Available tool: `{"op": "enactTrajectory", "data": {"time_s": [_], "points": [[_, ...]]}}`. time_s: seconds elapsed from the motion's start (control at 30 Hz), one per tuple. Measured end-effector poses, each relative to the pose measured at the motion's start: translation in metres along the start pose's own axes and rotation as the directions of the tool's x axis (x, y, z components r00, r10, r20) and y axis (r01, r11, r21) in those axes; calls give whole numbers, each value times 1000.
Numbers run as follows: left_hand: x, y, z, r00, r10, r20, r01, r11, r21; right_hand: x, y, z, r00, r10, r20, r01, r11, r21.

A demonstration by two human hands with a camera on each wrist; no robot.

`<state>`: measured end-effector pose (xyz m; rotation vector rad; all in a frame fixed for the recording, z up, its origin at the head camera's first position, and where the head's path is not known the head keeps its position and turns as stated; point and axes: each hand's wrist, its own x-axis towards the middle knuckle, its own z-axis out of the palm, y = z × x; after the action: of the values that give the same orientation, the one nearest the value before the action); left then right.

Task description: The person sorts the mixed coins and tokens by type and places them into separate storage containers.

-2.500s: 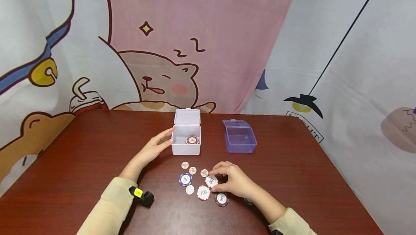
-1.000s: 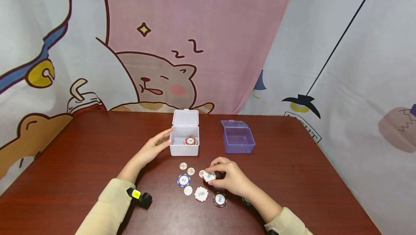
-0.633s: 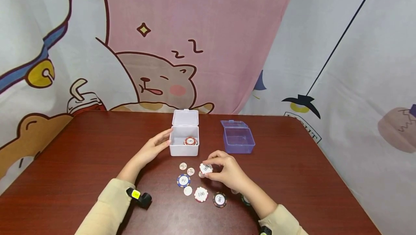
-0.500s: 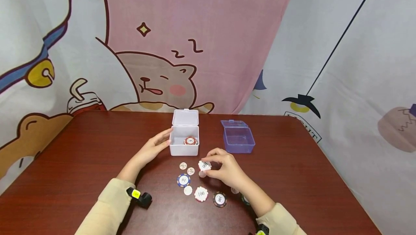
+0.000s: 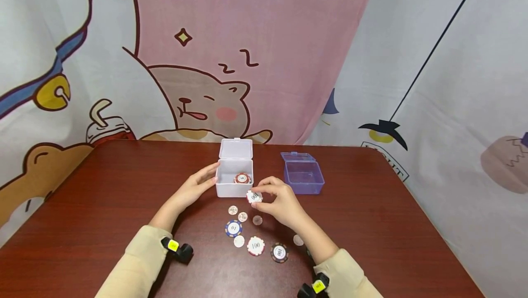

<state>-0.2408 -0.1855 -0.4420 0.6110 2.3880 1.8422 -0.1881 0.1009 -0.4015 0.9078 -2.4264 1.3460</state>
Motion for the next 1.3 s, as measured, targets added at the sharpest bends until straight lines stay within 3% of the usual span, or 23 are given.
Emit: {"op": "enactTrajectory", "data": {"time_s": [0.6,0.83,1.3], "points": [[-1,3,0,1000,4,-2,-4,1000,1,38,-2,3,998,21,-63,-21,1000,-7],[-1,3,0,1000,-2,0,2,1000,4,52,5,7,994,33,-101,-33,999,3],[0,1,0,1000,-1,-2,1,1000,15,71,23,17,992,71,-101,-71,997,-2]]}}
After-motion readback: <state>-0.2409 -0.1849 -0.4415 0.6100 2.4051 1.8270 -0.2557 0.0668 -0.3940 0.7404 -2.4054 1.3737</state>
